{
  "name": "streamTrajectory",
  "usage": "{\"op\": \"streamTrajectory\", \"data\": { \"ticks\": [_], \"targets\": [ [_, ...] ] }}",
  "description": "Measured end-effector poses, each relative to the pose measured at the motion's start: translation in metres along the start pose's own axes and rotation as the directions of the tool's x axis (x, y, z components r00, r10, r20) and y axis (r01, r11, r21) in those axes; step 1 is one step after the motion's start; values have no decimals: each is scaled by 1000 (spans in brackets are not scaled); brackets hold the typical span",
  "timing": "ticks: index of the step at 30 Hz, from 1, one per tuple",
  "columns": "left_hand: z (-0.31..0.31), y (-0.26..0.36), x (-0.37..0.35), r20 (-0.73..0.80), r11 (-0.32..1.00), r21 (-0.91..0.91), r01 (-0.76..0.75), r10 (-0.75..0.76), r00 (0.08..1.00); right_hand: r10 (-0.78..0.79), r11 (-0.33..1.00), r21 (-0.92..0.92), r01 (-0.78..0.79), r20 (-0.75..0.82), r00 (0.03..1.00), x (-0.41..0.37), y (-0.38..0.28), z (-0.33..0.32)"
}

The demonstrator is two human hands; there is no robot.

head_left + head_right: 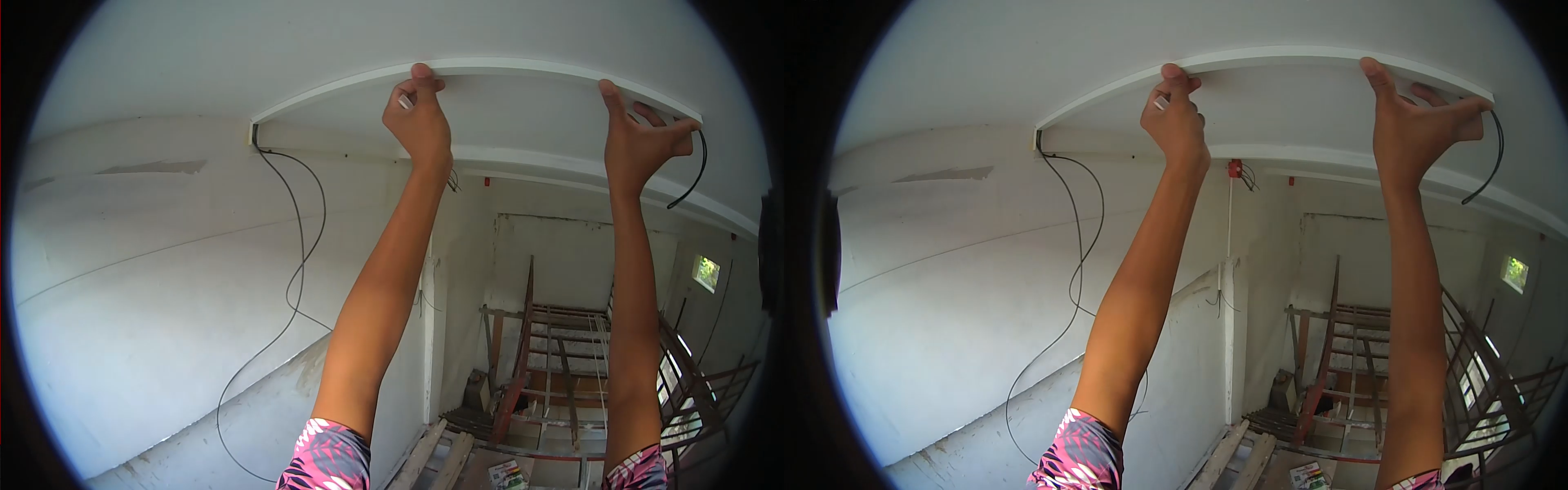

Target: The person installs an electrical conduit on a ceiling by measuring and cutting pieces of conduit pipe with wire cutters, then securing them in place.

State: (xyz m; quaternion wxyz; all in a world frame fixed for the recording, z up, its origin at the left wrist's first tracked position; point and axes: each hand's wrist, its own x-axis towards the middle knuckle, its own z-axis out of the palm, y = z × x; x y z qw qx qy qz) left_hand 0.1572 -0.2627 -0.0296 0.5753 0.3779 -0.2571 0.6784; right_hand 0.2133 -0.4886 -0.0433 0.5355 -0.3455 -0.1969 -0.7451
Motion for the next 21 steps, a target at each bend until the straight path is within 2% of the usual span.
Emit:
{"op": "streamTrajectory", "data": {
  "ticks": [3,5,8,12,14,17,18,20,21],
  "targets": [
    [4,1,-11,106,990,-89,107,-97,990,0,1000,8,1,-13,1000,-1,3,-2],
    [15,-6,-19,216,1000,24,-11,5,976,-27,1000,9,28,-20,999,-2,2,-2],
    [36,-3,-33,247,997,73,6,-24,969,-71,994,79,74,-40,997,-1,8,1],
    [49,-9,-39,227,995,75,-68,49,973,-114,993,-18,113,-48,992,0,10,1],
    [59,-7,-44,127,996,15,-86,83,988,-42,992,117,44,-20,999,2,5,2],
    [63,-6,-57,97,1000,-7,10,-10,995,-114,991,55,119,-84,990,-2,12,5],
    [64,-6,-63,107,1000,-9,22,-21,994,-113,992,40,117,-87,990,-4,12,5],
    [69,-5,-71,225,1000,-20,22,-17,974,-37,986,160,50,-88,995,-4,6,4],
    [76,-7,-74,242,999,-38,34,-24,970,-49,988,138,62,-102,994,-4,3,3]
  ]
}}
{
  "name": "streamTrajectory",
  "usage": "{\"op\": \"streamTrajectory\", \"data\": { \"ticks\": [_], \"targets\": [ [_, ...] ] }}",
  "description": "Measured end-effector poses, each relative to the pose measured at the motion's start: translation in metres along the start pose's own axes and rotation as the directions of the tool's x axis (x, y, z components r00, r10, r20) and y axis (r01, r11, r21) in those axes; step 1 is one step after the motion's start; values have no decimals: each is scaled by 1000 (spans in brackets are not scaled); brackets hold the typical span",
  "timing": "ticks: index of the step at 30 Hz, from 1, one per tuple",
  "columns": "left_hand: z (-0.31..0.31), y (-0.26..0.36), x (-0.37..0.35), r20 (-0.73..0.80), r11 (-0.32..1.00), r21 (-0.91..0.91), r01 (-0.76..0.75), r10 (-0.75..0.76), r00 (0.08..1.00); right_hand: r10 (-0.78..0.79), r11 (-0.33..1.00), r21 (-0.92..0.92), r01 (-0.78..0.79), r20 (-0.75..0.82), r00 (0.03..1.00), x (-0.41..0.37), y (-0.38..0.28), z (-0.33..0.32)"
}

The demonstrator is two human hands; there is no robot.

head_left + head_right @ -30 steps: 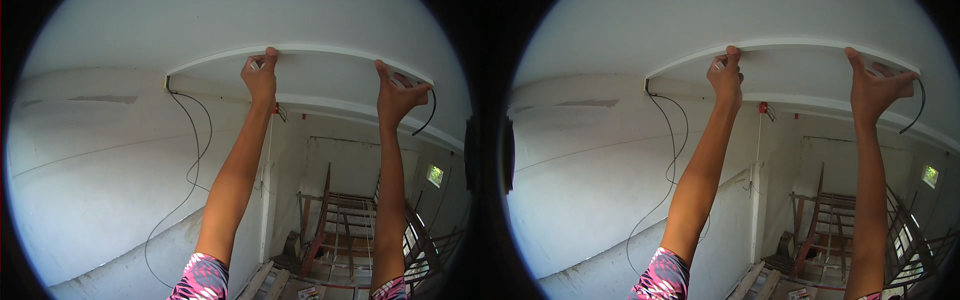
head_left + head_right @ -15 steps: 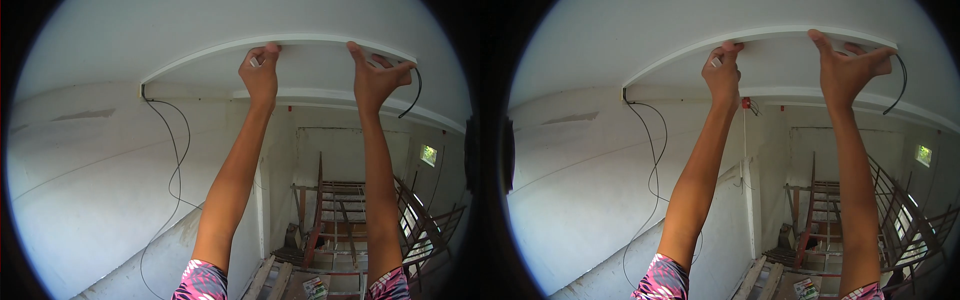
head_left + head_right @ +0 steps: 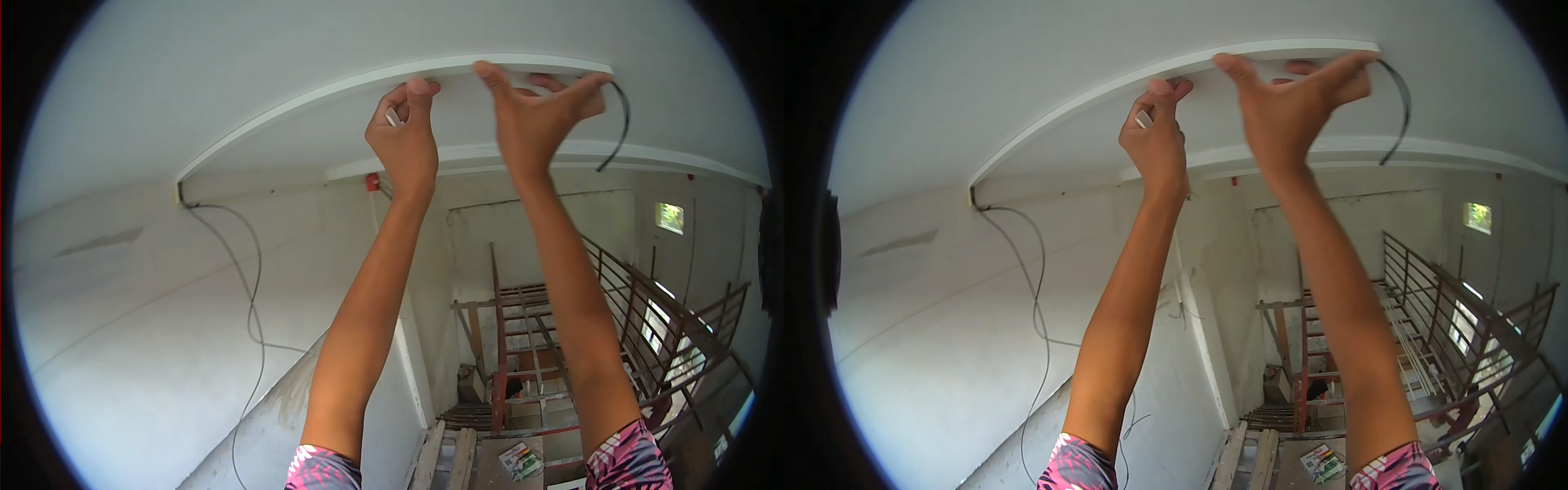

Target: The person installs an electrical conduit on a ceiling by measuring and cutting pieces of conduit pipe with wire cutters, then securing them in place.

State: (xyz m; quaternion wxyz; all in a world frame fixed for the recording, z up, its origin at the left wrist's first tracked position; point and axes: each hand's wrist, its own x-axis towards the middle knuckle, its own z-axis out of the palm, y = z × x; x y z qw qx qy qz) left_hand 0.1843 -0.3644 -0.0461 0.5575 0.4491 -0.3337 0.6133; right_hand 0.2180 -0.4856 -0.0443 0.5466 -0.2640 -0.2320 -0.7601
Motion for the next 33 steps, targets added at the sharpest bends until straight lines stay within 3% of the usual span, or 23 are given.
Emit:
{"op": "streamTrajectory", "data": {
  "ticks": [2,3,5,6,9,10,12,13,15,16,17,18,19,22,25,27,29,32,33],
  "targets": [
    [13,-6,0,66,992,40,-123,120,991,72,992,98,-73,13,997,-2,-5,-1],
    [16,-7,0,80,994,17,-112,111,991,59,995,76,-58,1,998,-3,-4,1],
    [19,-8,3,-26,989,68,-133,135,991,-21,989,146,24,-26,999,-2,5,2],
    [20,-8,4,-9,991,48,-123,124,992,-33,992,123,37,-38,999,2,16,-6],
    [12,-9,8,-1,992,60,-112,112,994,-3,894,448,30,-60,998,9,44,-26],
    [10,-10,11,26,987,75,-140,138,990,-10,899,437,37,-64,998,18,46,-35],
    [7,-9,14,52,976,112,-184,179,982,137,818,553,-159,81,987,39,50,-54],
    [6,-7,13,56,979,105,-175,170,984,136,825,543,-156,79,988,46,50,-61],
    [2,0,12,116,996,82,-38,28,993,151,922,335,-195,154,977,55,49,-69],
    [-1,3,12,193,999,19,41,-43,980,152,924,329,-195,153,976,57,47,-72],
    [-3,2,10,197,999,19,44,-47,979,167,924,319,-209,156,974,57,43,-74],
    [-4,0,8,202,990,-99,102,-80,976,183,923,311,-225,160,970,57,43,-75],
    [-6,-1,7,206,965,-213,154,-109,972,186,921,315,-229,162,969,57,45,-75],
    [-17,1,8,173,932,-322,168,-117,978,170,842,488,-231,166,971,51,49,-69],
    [-32,8,13,106,935,-319,156,-129,986,233,752,599,-277,153,960,48,45,-70],
    [-45,11,19,62,947,-289,141,-128,990,320,758,556,-341,138,937,42,40,-69],
    [-56,9,26,34,946,-306,106,-100,994,389,652,642,-404,175,905,35,40,-68],
    [-76,0,38,-33,986,-163,33,-39,999,446,417,721,-554,369,816,16,44,-50],
    [-84,1,41,-57,997,-73,13,-17,998,383,504,659,-559,410,828,8,47,-42]
  ]
}}
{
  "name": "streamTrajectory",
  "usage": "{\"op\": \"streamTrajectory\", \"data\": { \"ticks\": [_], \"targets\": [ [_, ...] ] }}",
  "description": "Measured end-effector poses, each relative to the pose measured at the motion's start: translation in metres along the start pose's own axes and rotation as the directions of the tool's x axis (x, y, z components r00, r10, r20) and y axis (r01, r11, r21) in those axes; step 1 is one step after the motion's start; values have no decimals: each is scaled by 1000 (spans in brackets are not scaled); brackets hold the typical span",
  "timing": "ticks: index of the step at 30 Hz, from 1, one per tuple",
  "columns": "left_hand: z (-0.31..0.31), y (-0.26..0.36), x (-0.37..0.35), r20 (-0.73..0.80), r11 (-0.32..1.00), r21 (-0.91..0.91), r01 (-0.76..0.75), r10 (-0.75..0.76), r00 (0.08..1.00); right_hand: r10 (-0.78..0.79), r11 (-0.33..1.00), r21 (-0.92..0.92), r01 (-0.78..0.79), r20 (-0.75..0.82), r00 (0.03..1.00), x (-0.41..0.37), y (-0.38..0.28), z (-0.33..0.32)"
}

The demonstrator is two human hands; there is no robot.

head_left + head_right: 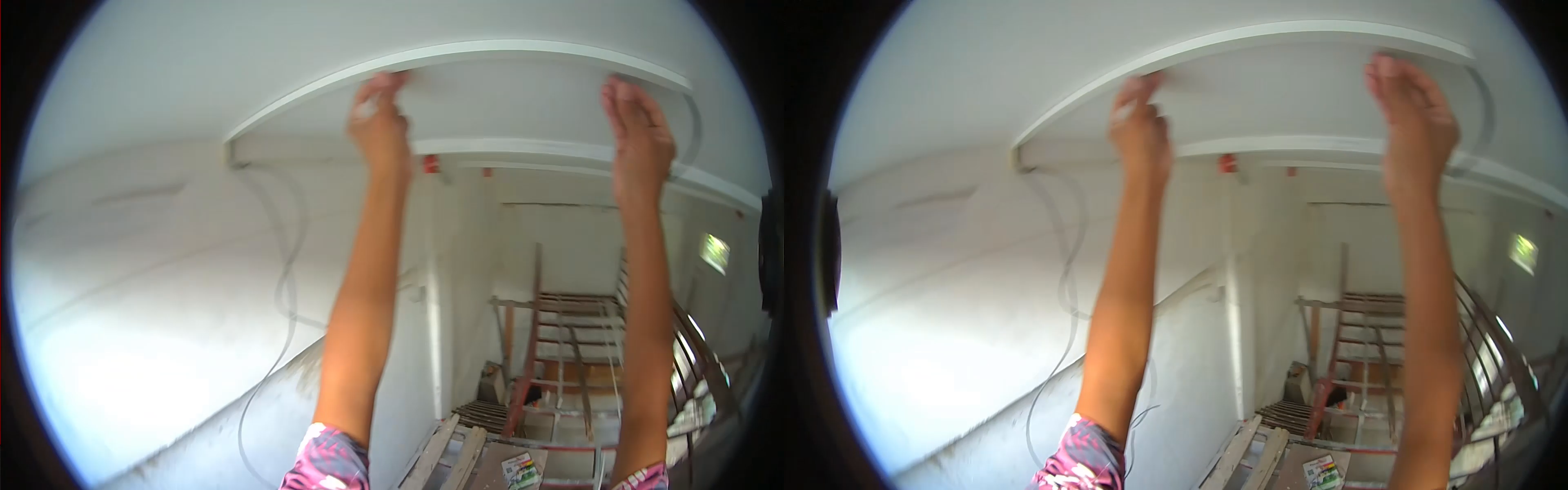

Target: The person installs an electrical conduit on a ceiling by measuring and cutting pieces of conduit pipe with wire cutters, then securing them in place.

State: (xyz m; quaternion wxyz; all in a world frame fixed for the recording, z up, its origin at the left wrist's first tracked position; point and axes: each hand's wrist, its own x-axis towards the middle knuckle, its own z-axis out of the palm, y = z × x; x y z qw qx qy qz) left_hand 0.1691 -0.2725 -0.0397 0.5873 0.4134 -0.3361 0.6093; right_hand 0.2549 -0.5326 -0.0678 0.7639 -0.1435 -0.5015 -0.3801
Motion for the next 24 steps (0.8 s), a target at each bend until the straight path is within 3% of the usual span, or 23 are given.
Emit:
{"op": "streamTrajectory", "data": {
  "ticks": [1,2,4,6,8,9,10,13,14,16,17,21,23,24],
  "targets": [
    [-10,-2,8,-6,995,82,-52,53,999,-15,994,-103,23,79,997,-2,11,7],
    [-24,-3,18,-5,982,160,-97,99,995,20,999,-46,-15,99,995,-3,23,17],
    [-48,15,22,11,931,335,-148,154,988,36,942,-332,50,247,968,-6,36,36],
    [-76,32,27,46,862,478,-171,169,984,25,924,-375,73,251,968,-11,49,56],
    [-118,54,40,375,369,796,-481,324,869,11,893,-439,101,247,969,-15,58,69],
    [-141,69,48,394,183,859,-477,359,846,-12,894,-435,112,226,974,-16,58,74],
    [-155,92,52,438,-108,895,-433,404,803,-35,892,-434,123,205,978,-18,61,79],
    [-208,152,85,516,-552,781,-292,309,799,-39,896,-429,111,174,984,-25,67,92],
    [-218,165,95,521,-563,773,-293,300,799,-51,905,-413,104,136,989,-27,70,96],
    [-236,182,114,582,-709,602,-366,77,809,-72,930,-348,117,138,988,-32,81,103],
    [-243,184,123,584,-713,565,-416,-11,811,-107,947,-288,145,142,984,-35,87,106],
    [-250,182,147,610,-744,481,-463,-95,787,-26,952,-295,78,176,984,-67,133,140],
    [-253,181,154,697,-702,478,-528,-62,714,84,964,-267,-15,248,965,-93,147,175],
    [-255,180,156,698,-706,471,-529,-68,713,73,956,-292,29,332,940,-106,148,193]
  ]
}}
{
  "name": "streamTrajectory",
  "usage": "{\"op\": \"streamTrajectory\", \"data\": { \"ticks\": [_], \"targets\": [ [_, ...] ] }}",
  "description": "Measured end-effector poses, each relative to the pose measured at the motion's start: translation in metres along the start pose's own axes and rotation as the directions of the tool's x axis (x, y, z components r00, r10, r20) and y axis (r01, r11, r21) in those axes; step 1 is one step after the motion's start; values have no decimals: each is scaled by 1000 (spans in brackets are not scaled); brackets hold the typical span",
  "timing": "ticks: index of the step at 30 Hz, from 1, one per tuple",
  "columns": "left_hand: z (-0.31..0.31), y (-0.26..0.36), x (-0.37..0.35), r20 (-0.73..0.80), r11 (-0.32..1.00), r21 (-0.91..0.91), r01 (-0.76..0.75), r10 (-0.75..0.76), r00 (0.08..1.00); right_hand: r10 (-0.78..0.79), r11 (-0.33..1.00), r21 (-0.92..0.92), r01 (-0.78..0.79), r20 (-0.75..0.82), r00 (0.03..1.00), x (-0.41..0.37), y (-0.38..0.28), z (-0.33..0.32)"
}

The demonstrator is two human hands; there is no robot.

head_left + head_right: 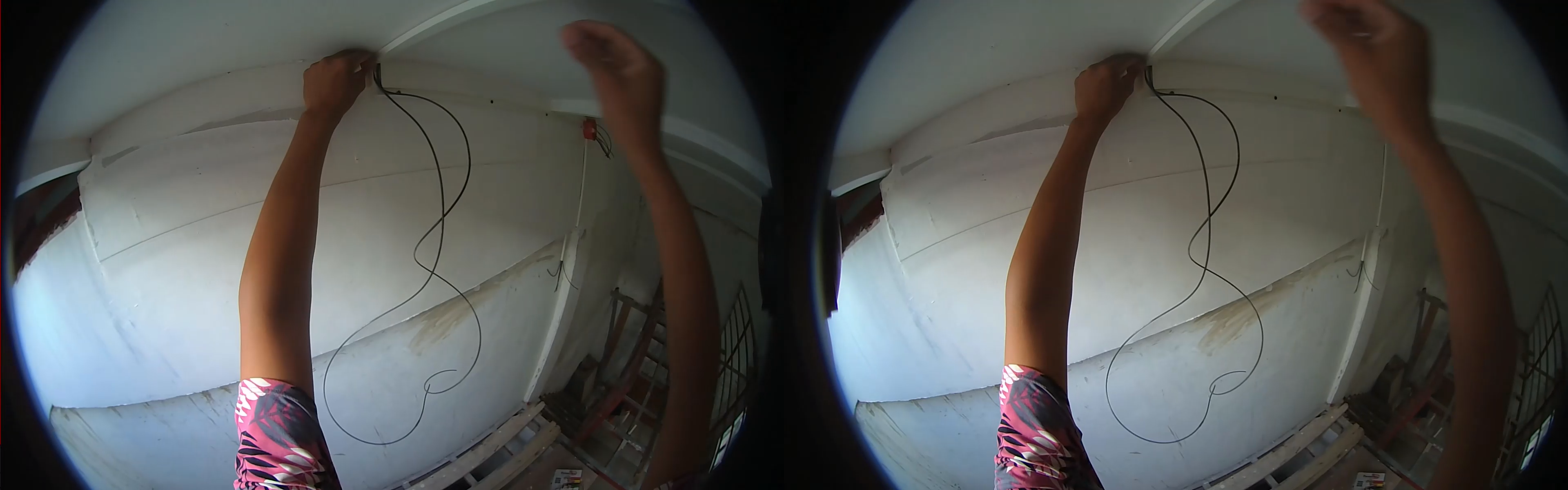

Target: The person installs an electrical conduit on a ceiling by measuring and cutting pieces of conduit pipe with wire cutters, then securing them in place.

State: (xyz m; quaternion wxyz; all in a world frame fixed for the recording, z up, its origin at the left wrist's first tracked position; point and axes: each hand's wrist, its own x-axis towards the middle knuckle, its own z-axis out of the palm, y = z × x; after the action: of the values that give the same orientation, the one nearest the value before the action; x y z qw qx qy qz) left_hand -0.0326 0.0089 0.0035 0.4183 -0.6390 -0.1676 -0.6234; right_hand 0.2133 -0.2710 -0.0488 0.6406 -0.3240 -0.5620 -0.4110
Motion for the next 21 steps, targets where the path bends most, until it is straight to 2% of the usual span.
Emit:
{"op": "streamTrajectory", "data": {
  "ticks": [1,3,4,6,10,12,15,16,18,21],
  "targets": [
    [3,-1,-1,-44,999,-23,-26,25,999,-33,999,-38,36,83,996,-7,-2,19],
    [7,0,-2,-88,998,-40,-57,53,995,-148,988,-17,151,101,984,-12,18,67],
    [6,2,-1,-76,999,-47,-22,18,997,-150,988,-14,152,97,984,-14,26,88],
    [8,4,1,-68,999,-48,15,-18,998,-61,997,-31,68,200,978,-15,37,125],
    [15,0,0,-122,1000,8,-5,6,992,-45,999,-6,48,226,973,-4,49,180],
    [17,-2,1,-141,999,15,-34,36,989,13,999,-44,-1,282,959,-1,51,203],
    [18,-2,1,-149,1000,6,-28,28,988,-43,996,-64,59,228,973,2,52,237],
    [17,0,0,-133,1000,17,20,-17,991,-45,996,-61,60,226,973,4,53,245],
    [17,3,1,-120,997,31,63,-59,991,-101,994,61,93,139,985,8,56,259],
    [20,5,1,-115,988,67,136,-128,985,-144,987,77,140,52,988,7,62,268]
  ]
}}
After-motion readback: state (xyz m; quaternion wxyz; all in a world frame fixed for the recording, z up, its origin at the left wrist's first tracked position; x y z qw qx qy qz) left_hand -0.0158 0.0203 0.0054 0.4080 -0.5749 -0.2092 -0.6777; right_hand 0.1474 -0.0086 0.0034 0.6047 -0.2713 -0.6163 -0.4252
